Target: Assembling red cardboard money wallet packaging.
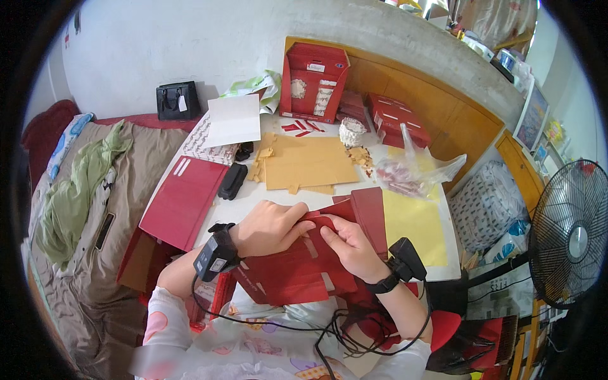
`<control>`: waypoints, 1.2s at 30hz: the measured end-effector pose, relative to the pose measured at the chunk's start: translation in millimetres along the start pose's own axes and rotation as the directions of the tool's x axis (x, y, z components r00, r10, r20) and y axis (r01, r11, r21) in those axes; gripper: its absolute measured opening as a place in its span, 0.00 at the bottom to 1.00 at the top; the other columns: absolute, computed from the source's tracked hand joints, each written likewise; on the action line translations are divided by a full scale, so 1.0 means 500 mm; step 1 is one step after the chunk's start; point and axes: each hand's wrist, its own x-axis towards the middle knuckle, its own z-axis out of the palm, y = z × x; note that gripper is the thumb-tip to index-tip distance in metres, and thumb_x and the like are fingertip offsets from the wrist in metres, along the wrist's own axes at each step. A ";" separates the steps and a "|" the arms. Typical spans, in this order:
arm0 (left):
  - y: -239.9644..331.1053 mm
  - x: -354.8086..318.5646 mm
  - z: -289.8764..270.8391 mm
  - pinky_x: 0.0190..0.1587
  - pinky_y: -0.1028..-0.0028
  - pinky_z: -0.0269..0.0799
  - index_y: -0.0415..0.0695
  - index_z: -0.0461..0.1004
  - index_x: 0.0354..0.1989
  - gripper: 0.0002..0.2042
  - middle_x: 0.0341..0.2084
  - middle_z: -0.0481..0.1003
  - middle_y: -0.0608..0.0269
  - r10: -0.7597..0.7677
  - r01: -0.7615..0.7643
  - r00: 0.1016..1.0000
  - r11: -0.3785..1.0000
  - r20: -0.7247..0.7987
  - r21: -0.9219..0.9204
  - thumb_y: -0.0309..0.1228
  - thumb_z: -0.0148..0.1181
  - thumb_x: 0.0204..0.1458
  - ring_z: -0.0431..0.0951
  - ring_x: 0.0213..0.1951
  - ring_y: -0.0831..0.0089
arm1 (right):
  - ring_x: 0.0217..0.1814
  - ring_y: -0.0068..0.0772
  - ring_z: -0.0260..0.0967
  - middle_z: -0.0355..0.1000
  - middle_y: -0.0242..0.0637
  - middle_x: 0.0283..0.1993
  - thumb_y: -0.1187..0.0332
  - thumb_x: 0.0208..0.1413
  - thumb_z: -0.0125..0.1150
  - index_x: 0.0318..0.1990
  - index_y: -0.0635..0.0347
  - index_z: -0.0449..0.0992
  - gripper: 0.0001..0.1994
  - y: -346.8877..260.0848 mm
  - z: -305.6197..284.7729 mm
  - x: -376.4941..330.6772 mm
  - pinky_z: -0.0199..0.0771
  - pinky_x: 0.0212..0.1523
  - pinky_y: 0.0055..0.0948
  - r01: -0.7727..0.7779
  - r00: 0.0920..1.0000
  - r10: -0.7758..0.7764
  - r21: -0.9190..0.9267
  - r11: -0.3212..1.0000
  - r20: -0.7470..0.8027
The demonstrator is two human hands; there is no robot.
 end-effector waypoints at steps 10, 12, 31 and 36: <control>-0.002 0.003 0.004 0.18 0.59 0.65 0.41 0.66 0.29 0.12 0.09 0.68 0.54 -0.032 0.031 0.996 0.999 0.080 0.018 0.38 0.50 0.58 0.71 0.15 0.52 | 0.51 0.19 0.65 0.71 0.35 0.49 0.70 0.64 0.45 0.53 0.68 0.67 0.14 -0.009 0.005 0.002 0.64 0.52 0.22 0.012 0.998 -0.016 -0.083 0.996 -0.054; -0.006 0.009 0.008 0.18 0.60 0.66 0.41 0.67 0.28 0.14 0.10 0.69 0.54 -0.040 0.039 0.994 0.999 0.107 0.012 0.39 0.48 0.59 0.72 0.15 0.53 | 0.49 0.19 0.66 0.71 0.35 0.48 0.71 0.63 0.46 0.52 0.68 0.68 0.13 -0.006 0.004 0.003 0.66 0.50 0.22 0.020 0.997 -0.030 -0.143 0.990 -0.072; -0.072 0.014 0.047 0.29 0.62 0.65 0.36 0.71 0.31 0.15 0.19 0.71 0.45 -0.089 0.270 0.921 0.846 0.379 -0.460 0.36 0.45 0.60 0.70 0.22 0.53 | 0.32 0.44 0.70 0.71 0.42 0.31 0.75 0.49 0.60 0.35 0.64 0.71 0.06 -0.010 -0.032 0.055 0.69 0.34 0.33 0.093 0.995 -0.099 -0.667 0.740 0.029; -0.088 -0.014 0.050 0.30 0.63 0.66 0.37 0.73 0.33 0.15 0.20 0.73 0.47 -0.083 0.279 0.912 0.843 0.402 -0.459 0.37 0.45 0.60 0.73 0.23 0.56 | 0.33 0.44 0.70 0.71 0.42 0.31 0.77 0.51 0.56 0.34 0.65 0.71 0.03 0.004 -0.034 0.047 0.69 0.33 0.33 0.192 0.978 -0.187 -0.751 0.632 0.093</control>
